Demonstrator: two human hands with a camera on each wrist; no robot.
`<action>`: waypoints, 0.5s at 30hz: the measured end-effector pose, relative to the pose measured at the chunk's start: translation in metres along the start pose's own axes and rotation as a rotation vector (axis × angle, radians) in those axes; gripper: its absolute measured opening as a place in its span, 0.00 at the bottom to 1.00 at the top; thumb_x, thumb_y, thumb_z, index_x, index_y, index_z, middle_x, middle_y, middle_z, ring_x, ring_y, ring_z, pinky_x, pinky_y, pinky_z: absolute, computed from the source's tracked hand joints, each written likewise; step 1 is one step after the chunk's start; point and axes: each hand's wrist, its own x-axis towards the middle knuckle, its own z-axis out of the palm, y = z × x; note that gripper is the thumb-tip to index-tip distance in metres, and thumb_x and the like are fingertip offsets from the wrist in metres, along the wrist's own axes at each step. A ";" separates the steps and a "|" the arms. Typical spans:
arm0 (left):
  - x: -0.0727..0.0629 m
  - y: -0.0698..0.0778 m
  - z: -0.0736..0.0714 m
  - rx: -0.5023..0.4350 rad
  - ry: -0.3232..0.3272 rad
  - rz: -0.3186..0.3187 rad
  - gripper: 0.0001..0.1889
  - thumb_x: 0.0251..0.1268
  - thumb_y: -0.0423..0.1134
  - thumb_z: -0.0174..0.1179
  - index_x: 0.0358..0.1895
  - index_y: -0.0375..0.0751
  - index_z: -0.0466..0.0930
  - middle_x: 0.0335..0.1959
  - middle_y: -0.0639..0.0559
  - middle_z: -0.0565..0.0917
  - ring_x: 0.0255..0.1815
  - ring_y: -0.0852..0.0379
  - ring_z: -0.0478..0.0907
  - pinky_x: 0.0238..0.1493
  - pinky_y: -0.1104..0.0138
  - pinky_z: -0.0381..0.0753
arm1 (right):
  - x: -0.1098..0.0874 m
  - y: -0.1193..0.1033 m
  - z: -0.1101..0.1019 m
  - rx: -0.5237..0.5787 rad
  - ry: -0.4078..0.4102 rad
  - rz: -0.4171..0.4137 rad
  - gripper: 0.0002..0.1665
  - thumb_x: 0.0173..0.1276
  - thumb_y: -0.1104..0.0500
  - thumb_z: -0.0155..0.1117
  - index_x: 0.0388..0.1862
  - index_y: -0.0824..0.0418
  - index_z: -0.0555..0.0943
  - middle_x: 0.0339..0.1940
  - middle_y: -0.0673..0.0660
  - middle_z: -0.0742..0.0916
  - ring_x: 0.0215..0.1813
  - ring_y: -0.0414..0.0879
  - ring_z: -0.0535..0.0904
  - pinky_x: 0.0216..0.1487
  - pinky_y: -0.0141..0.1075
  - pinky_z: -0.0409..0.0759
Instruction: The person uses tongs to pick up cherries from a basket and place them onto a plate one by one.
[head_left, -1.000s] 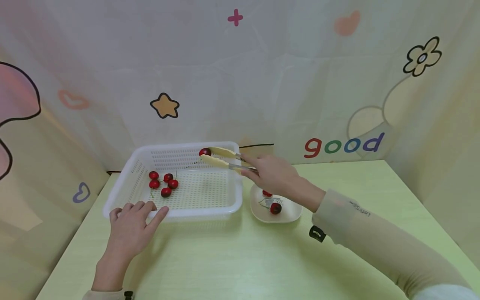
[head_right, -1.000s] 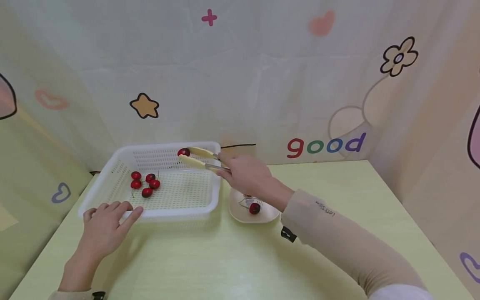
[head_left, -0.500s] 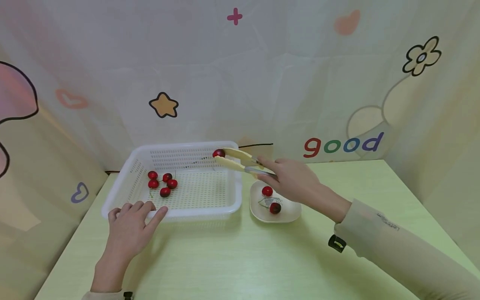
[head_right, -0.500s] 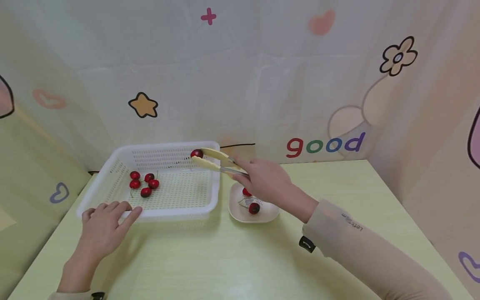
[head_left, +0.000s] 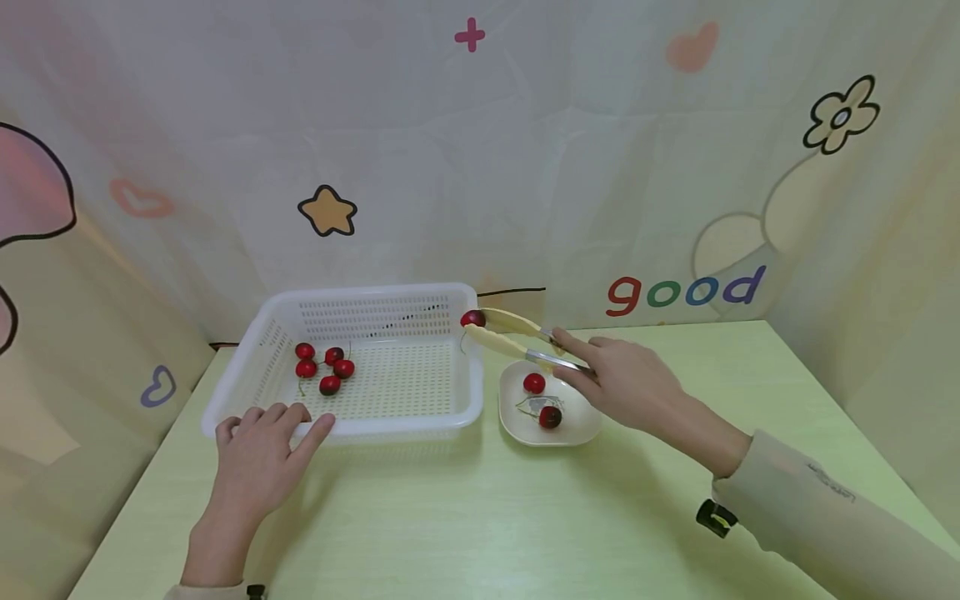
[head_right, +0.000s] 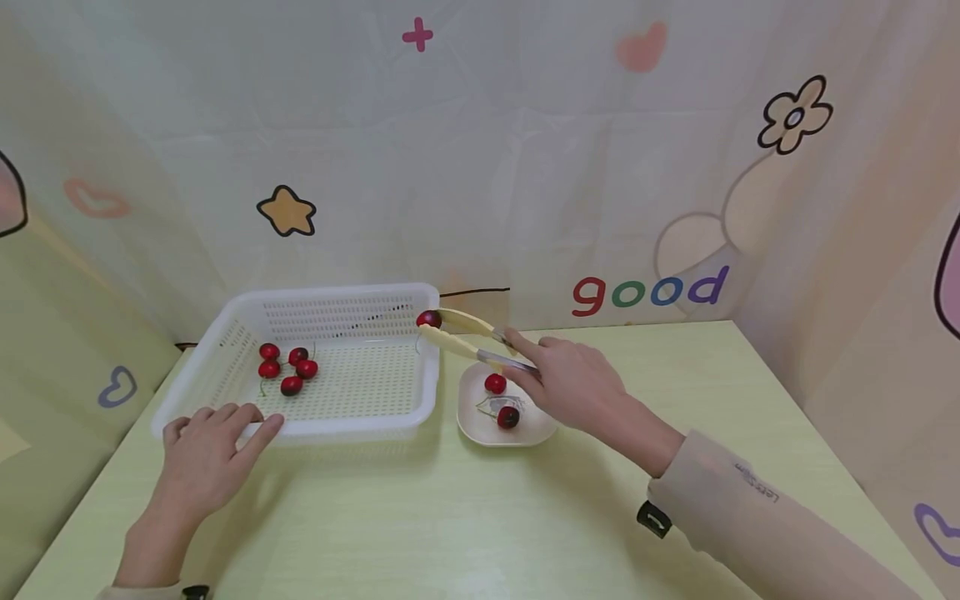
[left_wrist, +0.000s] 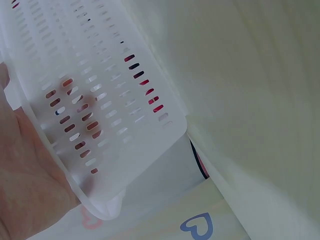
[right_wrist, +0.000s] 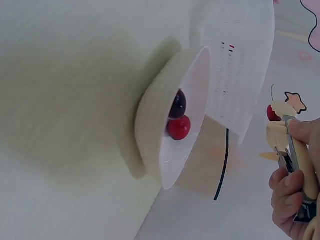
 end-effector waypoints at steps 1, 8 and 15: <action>0.000 0.000 0.000 -0.001 0.000 0.001 0.29 0.78 0.65 0.47 0.47 0.42 0.82 0.44 0.45 0.84 0.52 0.35 0.73 0.56 0.33 0.53 | -0.003 0.001 0.000 0.000 -0.002 0.007 0.34 0.75 0.42 0.64 0.75 0.53 0.74 0.25 0.48 0.78 0.24 0.42 0.69 0.23 0.37 0.66; 0.000 0.000 0.000 -0.002 -0.001 -0.001 0.29 0.78 0.65 0.46 0.47 0.42 0.82 0.43 0.46 0.83 0.52 0.35 0.73 0.56 0.33 0.53 | -0.020 0.009 0.001 0.010 -0.025 0.040 0.34 0.75 0.42 0.64 0.75 0.53 0.75 0.23 0.47 0.75 0.22 0.43 0.66 0.22 0.36 0.64; 0.000 -0.001 0.001 -0.002 0.007 0.001 0.28 0.78 0.65 0.47 0.47 0.43 0.82 0.43 0.46 0.83 0.52 0.35 0.73 0.56 0.33 0.54 | -0.038 0.017 0.003 -0.009 -0.012 0.028 0.34 0.75 0.41 0.64 0.74 0.54 0.76 0.24 0.46 0.77 0.21 0.40 0.66 0.21 0.36 0.64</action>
